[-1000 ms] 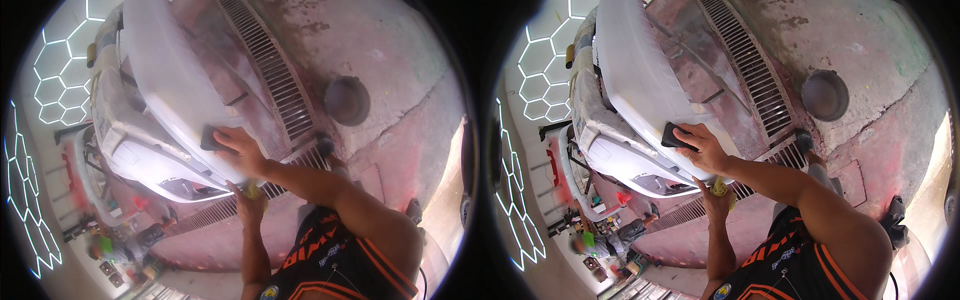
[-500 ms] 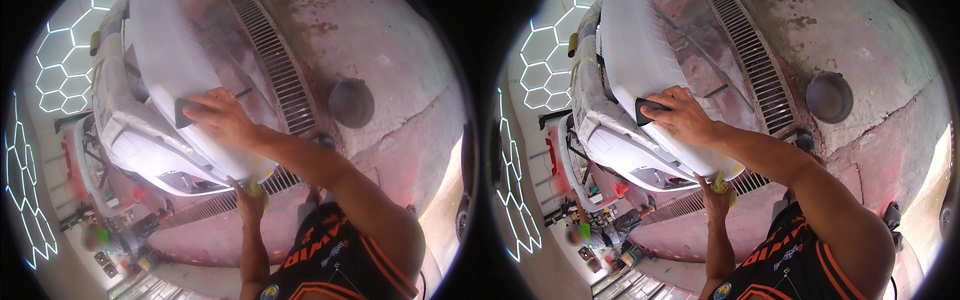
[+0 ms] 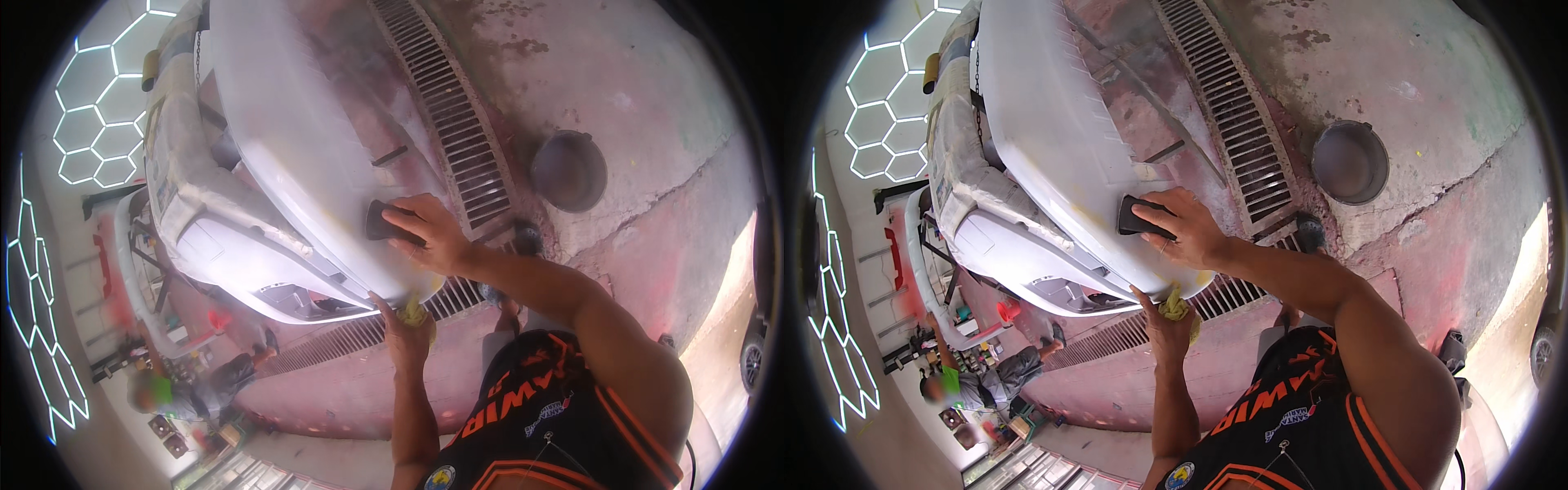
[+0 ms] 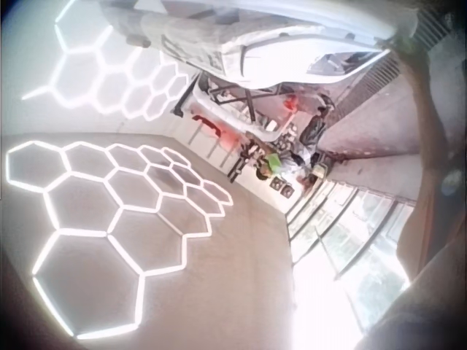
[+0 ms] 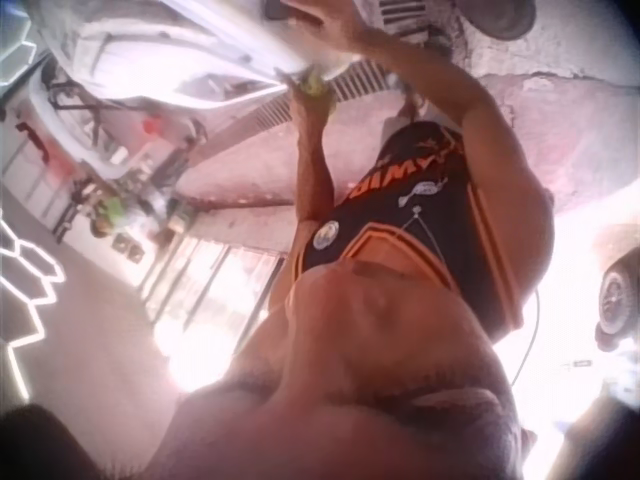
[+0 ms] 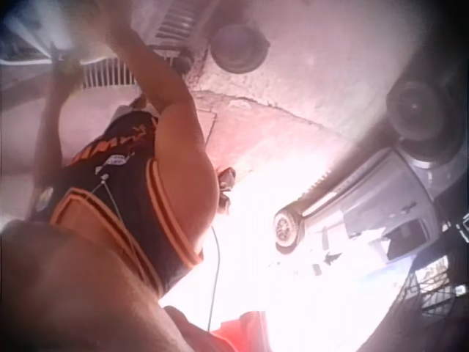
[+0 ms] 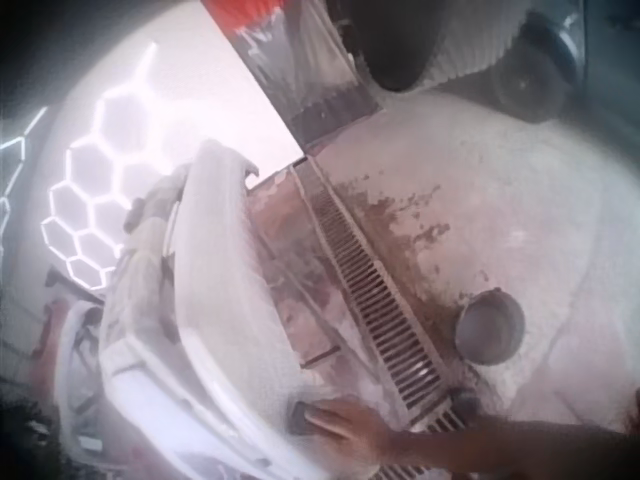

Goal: The person sands a white car bumper with a black sanding block and wipes the surface with a yellow cloth. The person repeatedly dips the cloth into a bucket of water to clean the surface while working on the bumper in a workshop.

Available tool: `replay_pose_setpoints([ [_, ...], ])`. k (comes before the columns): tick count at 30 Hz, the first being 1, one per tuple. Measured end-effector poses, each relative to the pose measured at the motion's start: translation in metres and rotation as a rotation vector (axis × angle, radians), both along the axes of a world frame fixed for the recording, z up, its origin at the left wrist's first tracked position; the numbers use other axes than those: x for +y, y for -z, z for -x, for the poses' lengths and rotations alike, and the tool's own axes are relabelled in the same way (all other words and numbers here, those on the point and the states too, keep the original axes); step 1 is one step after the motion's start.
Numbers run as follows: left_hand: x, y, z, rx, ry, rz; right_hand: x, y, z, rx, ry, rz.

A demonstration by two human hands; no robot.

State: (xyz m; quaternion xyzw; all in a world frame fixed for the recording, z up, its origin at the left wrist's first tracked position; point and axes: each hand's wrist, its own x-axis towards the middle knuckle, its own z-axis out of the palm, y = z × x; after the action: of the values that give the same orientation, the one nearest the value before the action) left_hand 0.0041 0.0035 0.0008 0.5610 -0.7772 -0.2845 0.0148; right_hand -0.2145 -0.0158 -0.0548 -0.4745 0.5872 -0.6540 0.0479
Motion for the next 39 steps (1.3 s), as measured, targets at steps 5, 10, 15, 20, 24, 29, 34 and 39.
replay_pose_setpoints([
  [5,-0.002,-0.001,0.005,0.012,-0.006,-0.036,-0.060,-0.073,0.009,-0.046,-0.008,0.146],
  [10,-0.003,0.005,-0.006,0.003,0.020,-0.017,-0.058,-0.023,0.004,-0.042,0.008,0.193],
  [15,-0.002,0.006,-0.004,0.024,-0.010,-0.052,-0.052,-0.062,0.009,-0.022,-0.011,0.198],
  [20,-0.005,-0.008,0.004,0.017,-0.030,-0.135,-0.051,-0.019,0.008,-0.046,0.028,0.173],
  [24,-0.001,0.005,-0.005,0.020,0.010,-0.042,-0.045,-0.026,0.011,-0.137,0.078,0.180],
  [29,-0.004,0.005,-0.002,0.055,0.091,0.031,-0.065,-0.051,0.011,0.053,0.016,0.204],
  [34,-0.003,0.008,-0.006,0.027,0.028,-0.017,-0.049,-0.036,0.019,-0.021,0.144,0.206],
  [39,-0.002,0.003,0.002,0.071,0.000,-0.049,-0.060,-0.081,0.013,0.220,0.130,0.104],
])
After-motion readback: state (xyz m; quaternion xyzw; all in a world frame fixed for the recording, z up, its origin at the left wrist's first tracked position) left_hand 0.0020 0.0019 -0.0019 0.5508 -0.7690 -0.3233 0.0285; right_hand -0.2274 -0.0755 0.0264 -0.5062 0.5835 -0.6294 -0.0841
